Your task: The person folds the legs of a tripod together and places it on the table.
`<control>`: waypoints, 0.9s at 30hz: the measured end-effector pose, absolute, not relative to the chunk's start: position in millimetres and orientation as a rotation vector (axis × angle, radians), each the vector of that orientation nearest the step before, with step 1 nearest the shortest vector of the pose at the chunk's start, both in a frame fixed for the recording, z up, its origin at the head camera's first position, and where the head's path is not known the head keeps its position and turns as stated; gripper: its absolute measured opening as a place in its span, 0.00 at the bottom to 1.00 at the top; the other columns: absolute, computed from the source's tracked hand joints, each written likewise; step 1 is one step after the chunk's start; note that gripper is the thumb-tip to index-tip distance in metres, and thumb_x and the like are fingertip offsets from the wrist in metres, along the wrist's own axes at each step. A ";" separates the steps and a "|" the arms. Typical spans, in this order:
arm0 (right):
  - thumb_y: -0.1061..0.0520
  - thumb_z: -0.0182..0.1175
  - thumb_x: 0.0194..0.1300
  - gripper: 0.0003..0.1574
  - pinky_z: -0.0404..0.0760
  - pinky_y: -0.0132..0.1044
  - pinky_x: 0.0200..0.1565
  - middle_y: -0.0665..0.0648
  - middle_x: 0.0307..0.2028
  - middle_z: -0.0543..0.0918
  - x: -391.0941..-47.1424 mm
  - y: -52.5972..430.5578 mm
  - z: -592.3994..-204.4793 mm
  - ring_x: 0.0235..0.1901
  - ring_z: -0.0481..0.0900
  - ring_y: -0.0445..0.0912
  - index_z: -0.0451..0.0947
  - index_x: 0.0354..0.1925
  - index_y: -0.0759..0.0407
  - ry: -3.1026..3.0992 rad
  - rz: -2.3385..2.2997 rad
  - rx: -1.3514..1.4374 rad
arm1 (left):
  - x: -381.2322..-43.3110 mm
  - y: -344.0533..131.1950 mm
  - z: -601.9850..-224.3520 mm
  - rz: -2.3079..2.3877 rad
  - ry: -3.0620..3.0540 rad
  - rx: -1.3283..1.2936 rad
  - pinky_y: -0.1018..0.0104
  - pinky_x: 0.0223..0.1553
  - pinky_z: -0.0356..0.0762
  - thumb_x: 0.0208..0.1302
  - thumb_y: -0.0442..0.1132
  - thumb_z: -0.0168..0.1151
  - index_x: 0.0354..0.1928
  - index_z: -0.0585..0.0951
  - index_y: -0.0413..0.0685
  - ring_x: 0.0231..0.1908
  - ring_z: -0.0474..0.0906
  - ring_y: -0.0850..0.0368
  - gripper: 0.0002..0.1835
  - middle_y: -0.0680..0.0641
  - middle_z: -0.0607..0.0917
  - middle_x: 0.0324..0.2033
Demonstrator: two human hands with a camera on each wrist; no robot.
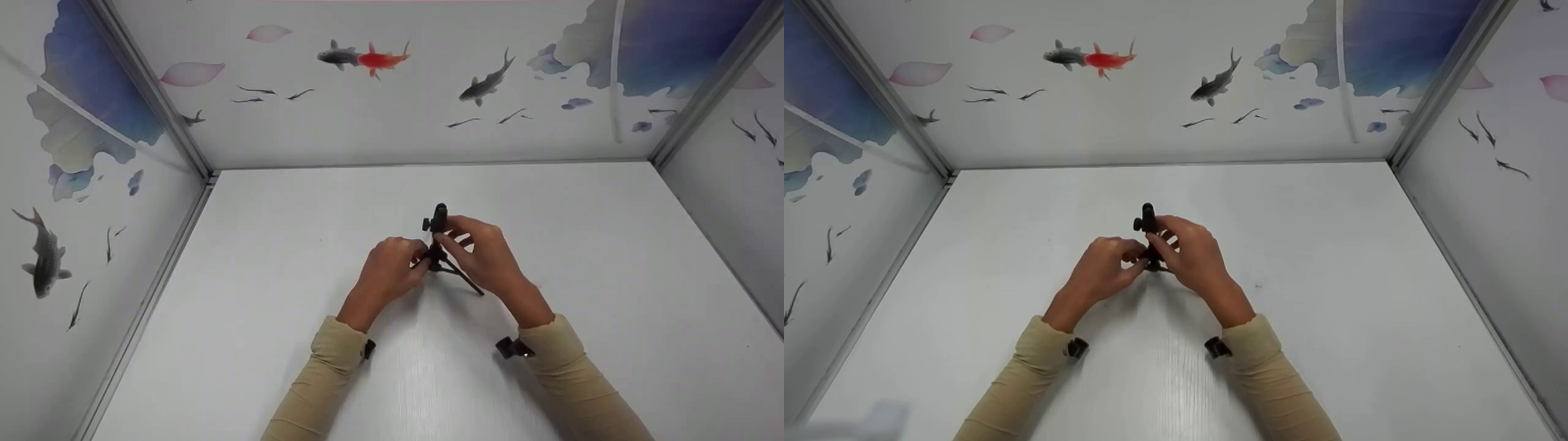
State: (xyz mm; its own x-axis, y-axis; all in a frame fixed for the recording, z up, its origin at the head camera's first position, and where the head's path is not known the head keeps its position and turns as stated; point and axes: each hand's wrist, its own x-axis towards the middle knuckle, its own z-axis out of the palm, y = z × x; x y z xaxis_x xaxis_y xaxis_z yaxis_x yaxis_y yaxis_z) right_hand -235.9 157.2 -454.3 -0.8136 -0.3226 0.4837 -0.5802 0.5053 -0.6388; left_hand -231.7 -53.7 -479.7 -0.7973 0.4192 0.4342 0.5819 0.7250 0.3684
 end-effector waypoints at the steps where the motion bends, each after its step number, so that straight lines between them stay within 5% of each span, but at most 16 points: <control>1: 0.55 0.68 0.77 0.14 0.91 0.45 0.41 0.51 0.50 0.93 -235.6 157.2 -454.3 0.45 0.91 0.45 0.88 0.57 0.53 -2.451 1.208 0.758 | -231.8 -53.6 -480.0 -0.710 -2.607 -0.783 0.60 0.36 0.82 0.70 0.39 0.73 0.38 0.92 0.49 0.31 0.85 0.58 0.03 0.53 0.92 0.29; 27: 0.56 0.68 0.77 0.13 0.91 0.45 0.42 0.51 0.48 0.93 -236.7 157.5 -455.0 0.46 0.91 0.44 0.87 0.57 0.54 -2.452 1.208 0.761 | -229.7 -54.9 -473.1 -0.719 -2.570 -0.784 0.60 0.34 0.81 0.69 0.37 0.72 0.38 0.91 0.47 0.29 0.83 0.58 0.03 0.50 0.91 0.28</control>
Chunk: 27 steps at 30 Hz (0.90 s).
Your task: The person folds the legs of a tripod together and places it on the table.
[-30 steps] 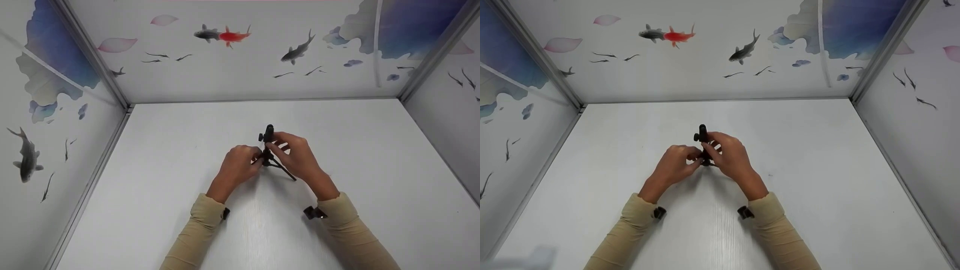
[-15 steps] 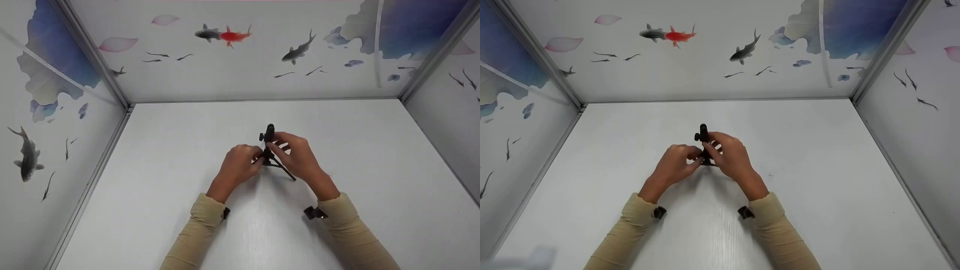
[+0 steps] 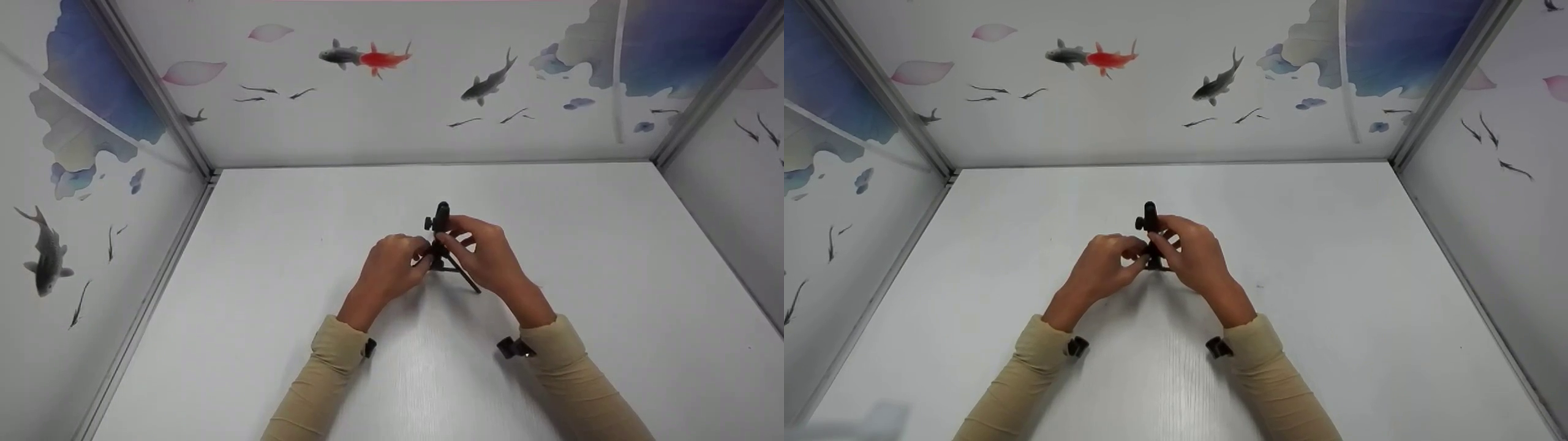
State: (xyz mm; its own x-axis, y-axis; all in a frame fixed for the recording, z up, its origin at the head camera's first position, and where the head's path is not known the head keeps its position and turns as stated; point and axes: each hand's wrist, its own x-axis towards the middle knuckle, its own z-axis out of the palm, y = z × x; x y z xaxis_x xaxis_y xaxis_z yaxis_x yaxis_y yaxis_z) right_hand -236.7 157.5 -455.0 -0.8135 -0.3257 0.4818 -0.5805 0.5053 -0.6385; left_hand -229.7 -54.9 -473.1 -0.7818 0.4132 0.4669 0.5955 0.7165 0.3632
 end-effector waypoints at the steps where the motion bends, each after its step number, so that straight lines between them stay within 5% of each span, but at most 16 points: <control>1: 0.55 0.68 0.78 0.13 0.91 0.45 0.42 0.51 0.48 0.93 -236.9 157.8 -455.6 0.46 0.91 0.44 0.87 0.58 0.54 -2.452 1.203 0.763 | -229.4 -54.8 -472.8 -0.718 -2.571 -0.783 0.61 0.34 0.80 0.69 0.37 0.72 0.38 0.92 0.47 0.29 0.82 0.58 0.03 0.50 0.91 0.28; 27: 0.55 0.67 0.78 0.14 0.91 0.43 0.41 0.51 0.48 0.93 -238.3 158.6 -457.3 0.46 0.90 0.43 0.87 0.58 0.54 -2.446 1.191 0.773 | -228.9 -53.4 -473.2 -0.718 -2.545 -0.776 0.62 0.33 0.80 0.69 0.38 0.73 0.39 0.92 0.47 0.29 0.81 0.59 0.03 0.52 0.90 0.28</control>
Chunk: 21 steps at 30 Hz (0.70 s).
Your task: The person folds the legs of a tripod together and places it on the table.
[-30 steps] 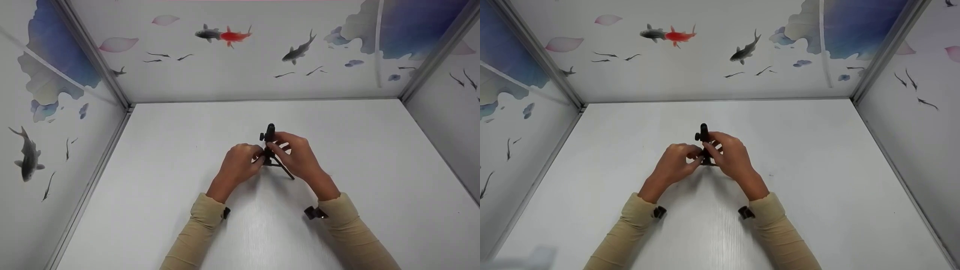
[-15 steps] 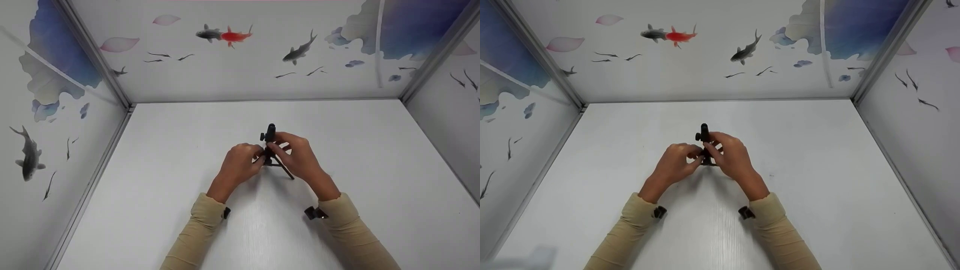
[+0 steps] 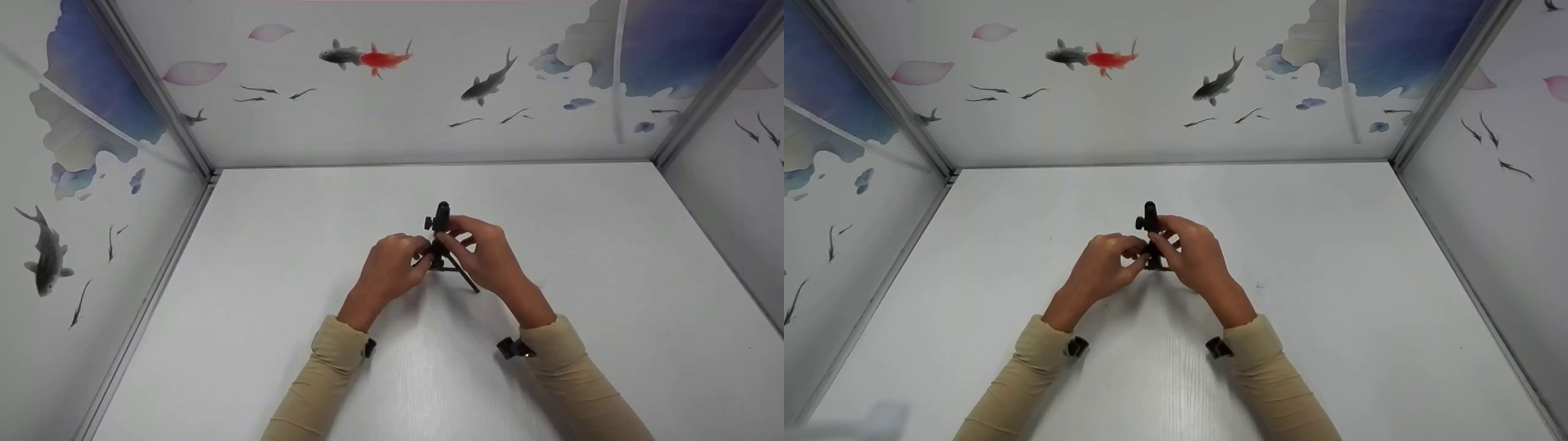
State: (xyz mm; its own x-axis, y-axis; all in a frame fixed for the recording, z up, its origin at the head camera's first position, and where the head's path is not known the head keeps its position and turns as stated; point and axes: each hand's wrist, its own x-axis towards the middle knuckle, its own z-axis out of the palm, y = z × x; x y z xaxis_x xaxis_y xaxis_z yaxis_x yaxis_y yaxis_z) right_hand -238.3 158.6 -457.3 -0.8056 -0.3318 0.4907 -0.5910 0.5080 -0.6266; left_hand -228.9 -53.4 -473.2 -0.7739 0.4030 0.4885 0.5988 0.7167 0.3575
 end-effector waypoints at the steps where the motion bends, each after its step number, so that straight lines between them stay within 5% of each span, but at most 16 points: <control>1: 0.55 0.67 0.78 0.14 0.91 0.43 0.41 0.51 0.48 0.93 -238.1 158.6 -457.2 0.46 0.90 0.44 0.87 0.58 0.54 -2.446 1.190 0.774 | -228.9 -53.5 -473.3 -0.716 -2.543 -0.776 0.62 0.33 0.80 0.69 0.38 0.73 0.39 0.92 0.47 0.29 0.82 0.59 0.03 0.52 0.90 0.28; 21: 0.57 0.66 0.78 0.13 0.90 0.44 0.43 0.52 0.47 0.93 -235.9 157.0 -455.3 0.46 0.90 0.45 0.87 0.58 0.56 -2.458 1.196 0.756 | -228.8 -54.8 -472.0 -0.716 -2.525 -0.785 0.61 0.35 0.82 0.70 0.37 0.72 0.40 0.92 0.47 0.30 0.83 0.58 0.04 0.51 0.92 0.29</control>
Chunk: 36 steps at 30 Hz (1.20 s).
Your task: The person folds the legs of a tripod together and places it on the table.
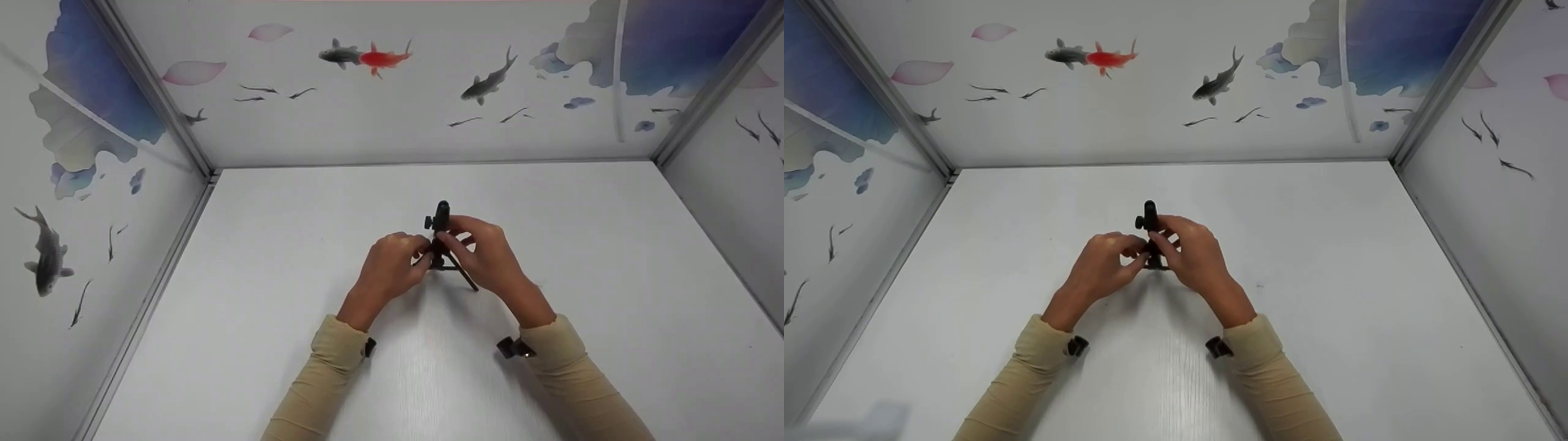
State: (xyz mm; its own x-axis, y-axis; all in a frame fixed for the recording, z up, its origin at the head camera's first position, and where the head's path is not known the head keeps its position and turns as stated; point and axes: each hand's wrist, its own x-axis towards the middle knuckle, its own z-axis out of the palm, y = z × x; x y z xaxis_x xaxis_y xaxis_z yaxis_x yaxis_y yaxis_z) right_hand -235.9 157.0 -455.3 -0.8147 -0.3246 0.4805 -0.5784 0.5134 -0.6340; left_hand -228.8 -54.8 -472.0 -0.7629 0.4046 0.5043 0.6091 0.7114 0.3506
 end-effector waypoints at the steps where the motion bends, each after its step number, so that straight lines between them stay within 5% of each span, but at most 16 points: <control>1: 0.57 0.66 0.78 0.13 0.90 0.44 0.43 0.52 0.46 0.93 -235.9 157.0 -455.2 0.46 0.90 0.45 0.87 0.58 0.56 -2.456 1.195 0.757 | -228.8 -54.9 -471.9 -0.716 -2.522 -0.785 0.61 0.35 0.82 0.70 0.37 0.72 0.40 0.92 0.47 0.30 0.83 0.58 0.04 0.50 0.92 0.29; 36: 0.55 0.67 0.78 0.15 0.90 0.47 0.42 0.51 0.47 0.92 -236.5 157.3 -456.0 0.48 0.90 0.45 0.87 0.59 0.54 -2.445 1.216 0.760 | -226.7 -54.5 -467.6 -0.719 -2.477 -0.767 0.62 0.34 0.84 0.70 0.38 0.72 0.42 0.93 0.46 0.30 0.86 0.58 0.05 0.49 0.93 0.31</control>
State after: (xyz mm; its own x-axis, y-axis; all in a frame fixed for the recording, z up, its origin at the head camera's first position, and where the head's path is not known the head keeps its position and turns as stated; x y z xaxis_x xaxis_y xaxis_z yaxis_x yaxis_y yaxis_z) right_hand -236.5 157.3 -456.0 -0.8128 -0.3225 0.4852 -0.5815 0.5001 -0.6417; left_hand -226.7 -54.5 -467.6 -0.7458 0.3824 0.5455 0.6150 0.7099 0.3431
